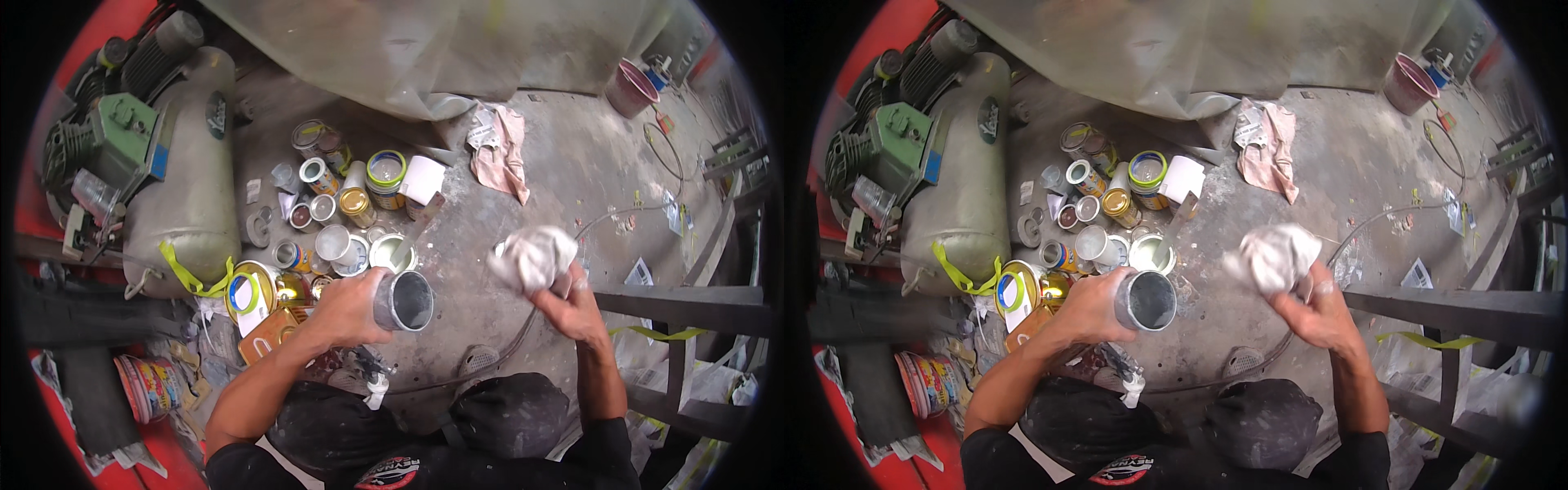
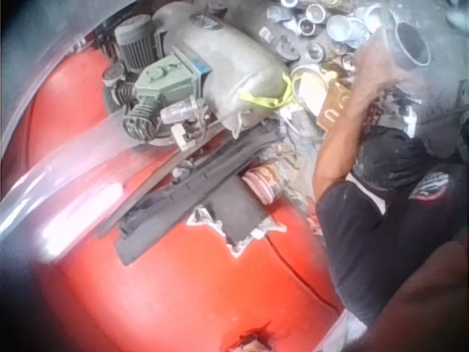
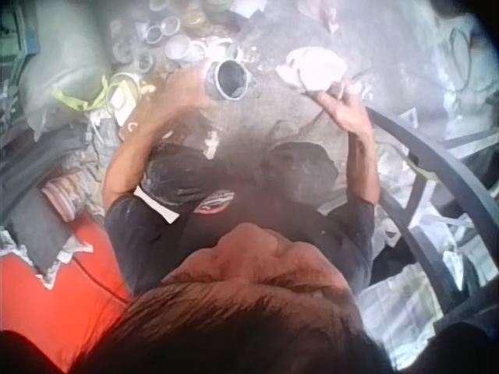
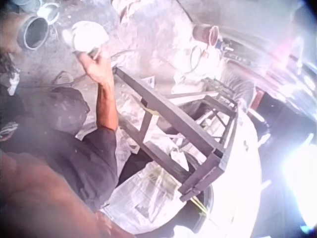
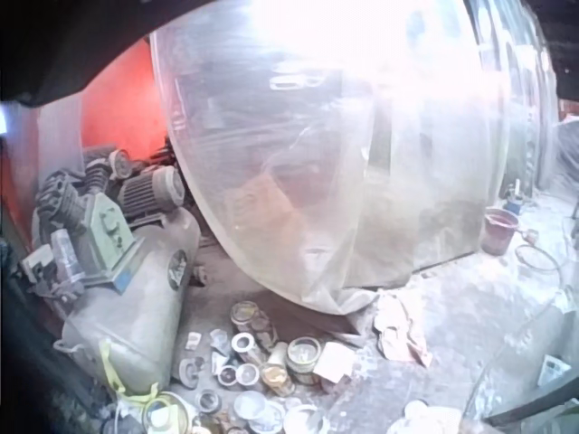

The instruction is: The person sits on the floor and cleans a paint sprayer cup with a cloth. They then open a paint can, stir the contents with a stick, and pour the paint into a plastic cup. Finally, they add a liquid from a gold can into the mixture and stir it again.

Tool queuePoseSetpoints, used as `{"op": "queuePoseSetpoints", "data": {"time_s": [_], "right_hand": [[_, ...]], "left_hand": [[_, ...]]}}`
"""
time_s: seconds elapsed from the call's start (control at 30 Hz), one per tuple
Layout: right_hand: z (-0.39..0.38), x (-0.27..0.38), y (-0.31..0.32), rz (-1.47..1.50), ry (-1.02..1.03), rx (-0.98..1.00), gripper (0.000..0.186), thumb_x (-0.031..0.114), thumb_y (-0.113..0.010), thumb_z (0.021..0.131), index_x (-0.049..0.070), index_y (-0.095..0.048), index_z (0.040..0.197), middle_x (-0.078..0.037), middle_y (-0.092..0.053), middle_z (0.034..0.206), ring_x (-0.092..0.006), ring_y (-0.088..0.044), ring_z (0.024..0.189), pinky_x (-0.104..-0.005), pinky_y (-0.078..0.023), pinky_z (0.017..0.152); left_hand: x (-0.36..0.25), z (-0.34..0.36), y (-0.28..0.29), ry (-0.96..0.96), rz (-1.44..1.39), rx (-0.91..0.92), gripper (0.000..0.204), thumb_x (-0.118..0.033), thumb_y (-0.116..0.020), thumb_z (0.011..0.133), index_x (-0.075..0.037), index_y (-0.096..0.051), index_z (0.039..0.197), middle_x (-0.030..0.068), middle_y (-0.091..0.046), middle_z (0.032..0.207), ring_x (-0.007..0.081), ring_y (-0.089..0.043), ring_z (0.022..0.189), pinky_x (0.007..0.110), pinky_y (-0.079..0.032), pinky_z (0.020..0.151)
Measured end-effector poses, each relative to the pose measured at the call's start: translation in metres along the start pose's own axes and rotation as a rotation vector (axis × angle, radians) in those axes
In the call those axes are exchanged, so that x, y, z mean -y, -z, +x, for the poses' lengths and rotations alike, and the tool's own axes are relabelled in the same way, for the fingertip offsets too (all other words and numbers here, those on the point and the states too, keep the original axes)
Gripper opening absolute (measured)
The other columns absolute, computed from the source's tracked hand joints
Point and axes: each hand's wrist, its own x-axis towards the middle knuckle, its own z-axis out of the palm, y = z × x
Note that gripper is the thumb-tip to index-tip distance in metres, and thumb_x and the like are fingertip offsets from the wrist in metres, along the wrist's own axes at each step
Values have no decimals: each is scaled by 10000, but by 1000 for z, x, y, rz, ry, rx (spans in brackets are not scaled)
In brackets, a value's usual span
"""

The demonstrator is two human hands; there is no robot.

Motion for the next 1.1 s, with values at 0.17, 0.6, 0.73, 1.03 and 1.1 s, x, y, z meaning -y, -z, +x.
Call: {"op": "queuePoseSetpoints", "data": {"time_s": [0.17, 0.6, 0.73, 1.03, 1.1], "right_hand": [[21, -14, -44, -586, 561, 426, 630, 179, -689, 872, 73, -481, 1457, -235, -299, 1588, -433, -281, 1469, -510, -262, 1200], [66, -38, -79, -969, 746, 315, 373, 186, -697, 792, 110, -648, 1154, -134, -700, 1049, -314, -694, 779, -377, -560, 573], [50, -47, -85, -829, -40, 326, 386, 360, -597, 990, -2, -668, 878, -256, -656, 783, -416, -648, 662, -485, -501, 608], [8, -11, -18, -311, -215, 186, 527, 437, -644, 953, -25, -647, 1206, -202, -707, 998, -323, -695, 902, -415, -536, 814], [6, -1, -24, -239, 119, -22, 502, 347, -685, 913, -16, -622, 1254, -208, -685, 1111, -333, -679, 986, -425, -527, 856]], "left_hand": [[-12, 1, -4, -155, -154, 32, 878, -329, -863, 563, -65, -537, 1335, 203, -698, 1105, 370, -687, 1018, 432, -545, 889], [-19, 1, -17, -132, -24, 21, 837, -372, -843, 558, 55, -557, 1218, 243, -699, 1013, 394, -693, 917, 439, -557, 835], [-33, -3, -23, 25, 149, 43, 835, -364, -839, 590, 62, -527, 1237, 245, -699, 990, 417, -698, 871, 478, -564, 783], [-12, -6, -4, -232, 19, -153, 849, -381, -891, 579, -43, -536, 1271, 186, -693, 1064, 368, -693, 946, 456, -553, 817], [-11, -8, -5, -317, -66, -159, 825, -308, -905, 567, -79, -541, 1271, 160, -690, 1075, 367, -684, 973, 458, -548, 825]]}}
